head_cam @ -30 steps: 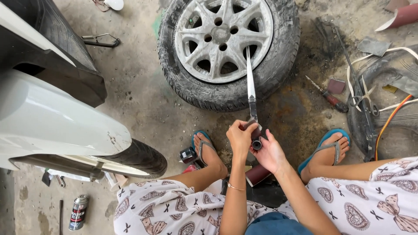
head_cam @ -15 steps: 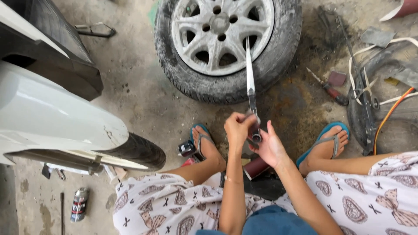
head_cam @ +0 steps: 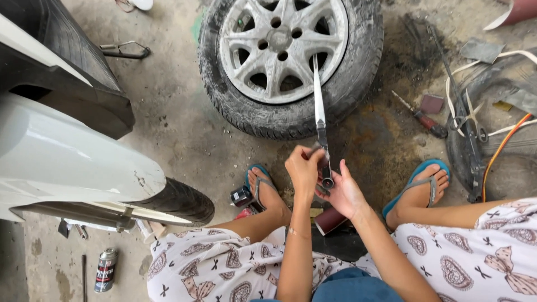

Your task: The person sits on the ground and uses a sanding block to sand a long, thin metal tool. They hold the tool with one hand and rub the sanding block along its length with the other hand.

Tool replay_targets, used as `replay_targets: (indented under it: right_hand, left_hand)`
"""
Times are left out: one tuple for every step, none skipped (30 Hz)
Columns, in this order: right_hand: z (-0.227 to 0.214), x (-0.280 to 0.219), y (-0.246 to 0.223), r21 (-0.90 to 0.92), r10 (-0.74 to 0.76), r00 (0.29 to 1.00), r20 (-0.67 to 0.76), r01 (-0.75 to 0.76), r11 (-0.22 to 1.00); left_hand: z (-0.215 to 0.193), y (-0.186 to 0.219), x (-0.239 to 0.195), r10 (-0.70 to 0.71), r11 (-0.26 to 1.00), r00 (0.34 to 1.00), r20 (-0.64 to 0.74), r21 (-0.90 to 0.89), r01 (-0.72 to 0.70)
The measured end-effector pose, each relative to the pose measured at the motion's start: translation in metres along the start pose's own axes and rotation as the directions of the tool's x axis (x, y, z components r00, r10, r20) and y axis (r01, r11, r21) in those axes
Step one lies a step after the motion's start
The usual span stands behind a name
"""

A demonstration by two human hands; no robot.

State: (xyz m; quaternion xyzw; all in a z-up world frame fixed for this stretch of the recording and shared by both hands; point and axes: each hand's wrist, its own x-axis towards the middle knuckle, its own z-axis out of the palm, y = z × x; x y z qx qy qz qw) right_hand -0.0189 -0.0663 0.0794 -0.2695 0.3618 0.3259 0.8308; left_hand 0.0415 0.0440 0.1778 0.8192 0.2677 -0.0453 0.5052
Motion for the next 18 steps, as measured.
replay_targets:
  right_hand:
    - [0.002,-0.004,0.0,0.0,0.008,1.0,-0.006,-0.008,1.0]
    - [0.005,-0.009,0.0,-0.001,0.004,1.0,-0.009,-0.004,1.0]
    - [0.01,-0.009,-0.007,-0.007,-0.012,1.0,-0.004,0.012,1.0]
    - [0.003,-0.007,-0.003,-0.012,-0.015,1.0,-0.003,0.015,1.0]
    - [-0.001,-0.002,-0.002,0.002,-0.014,1.0,-0.005,0.014,1.0]
    - [-0.005,0.005,-0.002,0.016,-0.012,1.0,-0.007,0.012,1.0]
    - [-0.005,0.006,-0.003,0.019,-0.016,1.0,-0.006,0.016,1.0]
    - [-0.005,0.008,-0.004,0.019,-0.014,1.0,-0.001,0.014,1.0]
    - [-0.008,0.008,-0.001,0.021,-0.006,1.0,-0.001,0.006,1.0]
    - [-0.002,0.003,-0.004,0.024,-0.004,1.0,-0.007,0.004,1.0]
    - [0.005,-0.004,-0.005,0.019,-0.005,1.0,0.001,0.005,1.0]
    - [0.011,-0.012,-0.007,0.014,-0.007,1.0,0.009,0.007,1.0]
    - [0.011,-0.013,-0.007,0.01,-0.005,1.0,0.011,0.005,1.0]
    - [0.012,-0.015,-0.007,0.014,0.001,1.0,0.008,-0.001,1.0]
    - [0.015,-0.014,-0.01,0.018,0.001,1.0,0.013,-0.001,1.0]
    - [0.01,-0.007,-0.009,0.014,-0.004,1.0,0.021,0.004,1.0]
    - [0.002,-0.001,-0.006,0.022,0.005,1.0,0.02,-0.006,1.0]
    - [-0.006,0.006,-0.003,0.031,0.015,1.0,0.019,-0.015,0.999]
  left_hand:
    - [0.003,-0.009,0.007,-0.01,1.0,1.0,0.001,0.002,0.01]
    - [0.005,-0.017,0.013,-0.021,1.0,1.0,0.005,0.008,0.021]
    - [0.01,-0.021,0.024,-0.019,1.0,1.0,0.006,0.007,0.019]
    - [0.008,-0.029,0.015,-0.017,1.0,1.0,0.005,0.002,0.017]
    - [0.007,-0.033,0.011,-0.034,0.999,0.996,0.082,0.041,0.03]
    - [0.007,-0.038,0.007,-0.053,0.996,0.986,0.157,0.081,0.04]
    - [0.007,-0.032,0.005,-0.049,0.996,0.986,0.16,0.082,0.036]
    - [0.007,-0.027,0.003,-0.065,0.997,0.991,0.115,0.046,0.06]
    - [0.007,-0.025,-0.003,-0.091,0.996,0.993,0.073,0.012,0.09]
    - [0.008,-0.023,0.003,-0.095,0.995,0.992,0.077,0.014,0.094]
    - [0.008,-0.021,0.007,-0.06,0.998,0.998,0.037,-0.009,0.06]
    - [0.008,-0.02,0.011,-0.026,0.999,1.0,-0.005,-0.03,0.025]
    - [0.009,-0.025,0.015,-0.027,0.999,1.0,-0.008,-0.033,0.026]
    - [0.01,-0.029,0.019,-0.05,0.998,0.998,0.025,-0.022,0.05]
    - [0.01,-0.03,0.027,-0.064,0.998,0.996,0.055,-0.009,0.065]
    - [0.009,-0.029,0.024,-0.056,0.998,0.997,0.049,-0.013,0.056]
    - [0.008,-0.03,0.019,-0.084,0.996,0.993,0.079,0.016,0.083]
    - [0.007,-0.032,0.014,-0.112,0.993,0.988,0.109,0.046,0.108]
